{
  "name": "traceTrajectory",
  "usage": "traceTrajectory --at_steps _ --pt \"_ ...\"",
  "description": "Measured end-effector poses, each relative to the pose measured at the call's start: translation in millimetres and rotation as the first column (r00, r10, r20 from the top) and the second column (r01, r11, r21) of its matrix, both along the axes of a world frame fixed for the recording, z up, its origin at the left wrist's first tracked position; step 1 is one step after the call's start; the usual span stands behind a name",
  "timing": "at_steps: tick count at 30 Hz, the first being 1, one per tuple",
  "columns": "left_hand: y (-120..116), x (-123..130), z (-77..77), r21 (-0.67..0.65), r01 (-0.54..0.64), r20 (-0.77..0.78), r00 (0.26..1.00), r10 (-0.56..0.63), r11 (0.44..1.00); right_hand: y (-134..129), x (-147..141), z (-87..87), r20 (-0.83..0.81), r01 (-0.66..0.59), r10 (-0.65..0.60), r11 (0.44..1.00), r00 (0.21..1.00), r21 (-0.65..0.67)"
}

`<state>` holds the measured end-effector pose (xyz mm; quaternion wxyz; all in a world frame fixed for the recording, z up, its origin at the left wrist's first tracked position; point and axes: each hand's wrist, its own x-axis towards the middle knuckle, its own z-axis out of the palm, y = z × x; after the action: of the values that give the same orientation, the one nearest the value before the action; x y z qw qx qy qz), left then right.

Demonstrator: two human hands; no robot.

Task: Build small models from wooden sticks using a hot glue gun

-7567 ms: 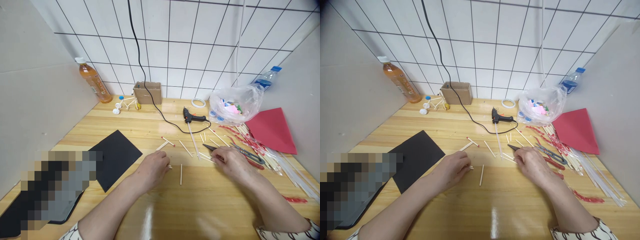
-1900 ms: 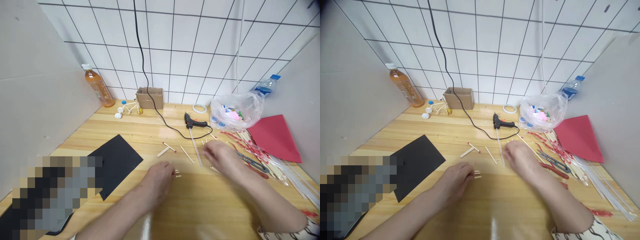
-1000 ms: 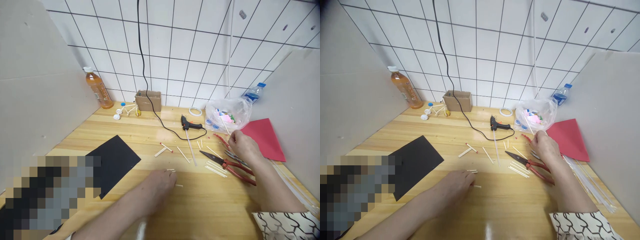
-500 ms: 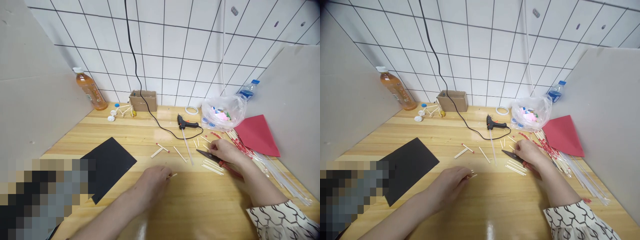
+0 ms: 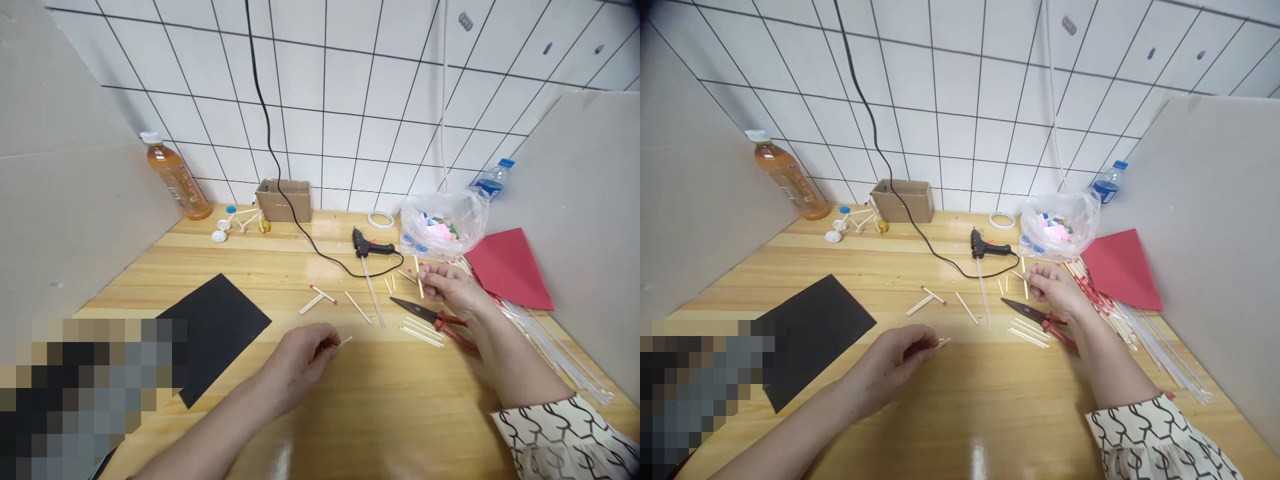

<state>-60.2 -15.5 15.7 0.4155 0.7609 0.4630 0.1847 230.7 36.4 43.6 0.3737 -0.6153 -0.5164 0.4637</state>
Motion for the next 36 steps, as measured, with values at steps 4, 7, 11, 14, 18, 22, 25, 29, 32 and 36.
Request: traceTrajectory --at_steps 4,7,11,14,18,22,25,29,32,36 --pt "0 1 0.8 -0.007 0.001 -0.005 1.0 -0.001 1.0 1 0 -4.2 0.059 -0.032 0.031 0.999 0.998 0.006" --pt "0 1 0.4 0.003 0.003 -0.016 1.0 -0.003 1.0 0 8 -6.5 0.28 -0.112 0.096 0.993 0.955 0.043" --pt "1 1 0.9 0.034 0.014 -0.045 0.999 -0.012 0.999 -11 17 -4.3 0.469 -0.277 0.291 0.956 0.834 -0.1" --pt "1 1 3.8 0.037 0.034 -0.073 0.997 -0.031 0.999 -21 17 1.6 0.5 -0.332 0.38 0.925 0.778 -0.187" --pt "1 1 6.8 0.028 0.037 -0.091 0.995 -0.034 0.999 -26 13 6.5 0.625 -0.332 0.385 0.921 0.679 -0.206" --pt "1 0 4.9 0.04 0.042 -0.09 0.995 -0.038 0.998 -25 12 5.6 0.697 -0.331 0.388 0.917 0.603 -0.223" --pt "1 0 3.9 0.052 0.037 -0.085 0.996 -0.032 0.998 -26 11 4.6 0.714 -0.346 0.4 0.909 0.575 -0.231" --pt "1 0 6.1 0.05 0.055 -0.117 0.992 -0.048 0.997 -29 9 4.7 0.752 -0.344 0.396 0.909 0.528 -0.237" --pt "1 0 7.4 0.066 0.062 -0.123 0.991 -0.053 0.996 -34 6 5.5 0.776 -0.342 0.393 0.908 0.494 -0.242" --pt "1 -1 6.7 0.089 0.066 -0.123 0.991 -0.055 0.994 -45 -2 4.8 0.764 -0.346 0.435 0.892 0.477 -0.292"
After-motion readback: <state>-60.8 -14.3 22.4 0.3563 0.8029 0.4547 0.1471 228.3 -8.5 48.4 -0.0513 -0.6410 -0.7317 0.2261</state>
